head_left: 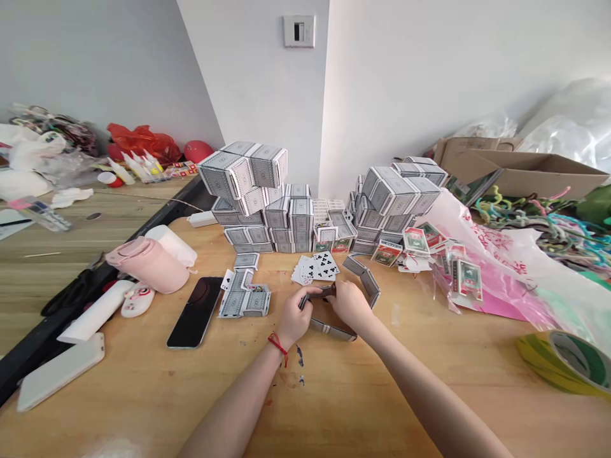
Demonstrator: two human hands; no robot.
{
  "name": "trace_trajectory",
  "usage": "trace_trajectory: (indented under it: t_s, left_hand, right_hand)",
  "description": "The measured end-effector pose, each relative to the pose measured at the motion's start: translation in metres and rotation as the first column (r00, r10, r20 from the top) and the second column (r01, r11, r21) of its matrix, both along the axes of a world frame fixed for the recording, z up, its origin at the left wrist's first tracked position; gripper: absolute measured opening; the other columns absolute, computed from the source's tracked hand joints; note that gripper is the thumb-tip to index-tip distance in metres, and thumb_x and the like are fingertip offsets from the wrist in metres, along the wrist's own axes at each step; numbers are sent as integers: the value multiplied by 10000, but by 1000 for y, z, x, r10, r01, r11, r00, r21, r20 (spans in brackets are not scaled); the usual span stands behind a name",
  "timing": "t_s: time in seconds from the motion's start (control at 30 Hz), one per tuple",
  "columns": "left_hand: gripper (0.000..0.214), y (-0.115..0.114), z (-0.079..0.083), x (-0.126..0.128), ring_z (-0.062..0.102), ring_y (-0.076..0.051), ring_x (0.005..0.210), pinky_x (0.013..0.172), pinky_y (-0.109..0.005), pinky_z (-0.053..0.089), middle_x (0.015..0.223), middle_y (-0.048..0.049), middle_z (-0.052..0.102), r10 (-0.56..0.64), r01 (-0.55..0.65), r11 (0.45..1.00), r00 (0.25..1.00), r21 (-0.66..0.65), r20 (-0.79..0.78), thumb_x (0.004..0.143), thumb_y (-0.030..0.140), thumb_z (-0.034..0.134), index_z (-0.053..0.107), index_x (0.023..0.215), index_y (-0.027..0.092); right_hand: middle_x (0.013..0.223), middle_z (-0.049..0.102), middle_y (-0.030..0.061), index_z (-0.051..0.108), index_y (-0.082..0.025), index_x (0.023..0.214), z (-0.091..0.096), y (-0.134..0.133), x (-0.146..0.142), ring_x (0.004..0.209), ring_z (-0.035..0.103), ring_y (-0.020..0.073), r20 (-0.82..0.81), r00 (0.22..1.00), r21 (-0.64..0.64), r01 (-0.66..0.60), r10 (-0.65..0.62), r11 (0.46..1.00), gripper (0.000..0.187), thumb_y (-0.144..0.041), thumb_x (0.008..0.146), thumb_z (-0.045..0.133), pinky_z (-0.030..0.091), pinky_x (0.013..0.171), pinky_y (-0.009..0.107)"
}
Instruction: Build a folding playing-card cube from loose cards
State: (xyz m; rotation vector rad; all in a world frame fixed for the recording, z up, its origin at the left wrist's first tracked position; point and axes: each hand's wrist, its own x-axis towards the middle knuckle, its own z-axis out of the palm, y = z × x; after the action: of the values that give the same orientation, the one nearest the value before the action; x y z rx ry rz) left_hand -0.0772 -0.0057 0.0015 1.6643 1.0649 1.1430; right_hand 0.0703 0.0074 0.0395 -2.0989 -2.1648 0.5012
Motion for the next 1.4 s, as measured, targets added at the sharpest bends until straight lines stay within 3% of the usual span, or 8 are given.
trace_trajectory:
  t_s: [0.17,0.4,0.53,0.77,0.93,1.03,1.23,1.4]
  left_hand:
    - [411,1,-2,0,551,-188,1075,955,-365,424,1091,-69,626,17,-17,1000,1000,11,-18,694,2,376,622,978,170]
    - [370,2,-1,0,559,-185,1046,939,-358,425,1060,-73,627,-3,3,1000,1000,-11,-12,689,15,389,604,949,166]
    - [308,3,-1,0,560,-190,1032,918,-350,431,1033,-72,626,5,-5,1000,1000,-23,-6,668,16,395,577,866,166]
    - [237,3,-3,1,555,-186,963,873,-339,429,955,-62,602,21,-21,999,1000,-26,16,664,30,394,511,808,177]
    - [242,2,-4,5,503,-190,917,859,-350,413,902,-56,511,142,-140,987,990,75,-25,618,25,434,486,800,175]
    - [343,2,-4,6,460,-211,1030,941,-381,362,1006,-76,475,191,-187,975,982,120,-17,582,6,438,496,879,167]
    - [513,4,-7,4,475,-206,1063,963,-390,352,1082,-81,509,54,-56,998,997,30,56,586,-10,408,453,1066,163]
    - [493,4,-6,4,502,-200,1018,952,-393,362,1033,-64,542,62,-62,998,995,-6,81,580,-7,407,477,1037,163]
  right_hand:
    - [881,690,117,639,-144,915,2,2,-4,838,640,213,-110,994,-11,-1,0,1000,211,-211,830,457,418,662,258]
    - [877,670,160,626,-88,892,-5,1,-5,807,636,228,29,997,10,68,-68,998,241,-221,857,428,424,647,270]
    - [900,652,164,608,-80,898,-5,2,-6,854,617,236,97,993,48,-79,74,996,225,-161,871,400,421,691,274]
    - [939,651,118,592,-123,922,-3,8,2,860,613,198,-22,966,43,-257,258,965,220,-181,888,383,410,694,239]
    - [871,667,99,621,-148,877,-4,6,-6,772,629,200,2,951,1,-309,309,951,223,-190,859,402,400,641,248]
    - [848,675,109,644,-149,840,-4,5,-10,756,634,210,18,953,-14,-301,302,953,240,-187,843,407,405,634,255]
    - [903,689,98,640,-168,972,3,10,-8,849,639,216,-67,953,-32,-297,295,954,244,-200,834,441,422,706,258]
    - [938,667,132,613,-134,994,9,14,-14,844,642,247,81,917,-143,-377,391,915,249,-207,823,448,444,675,280]
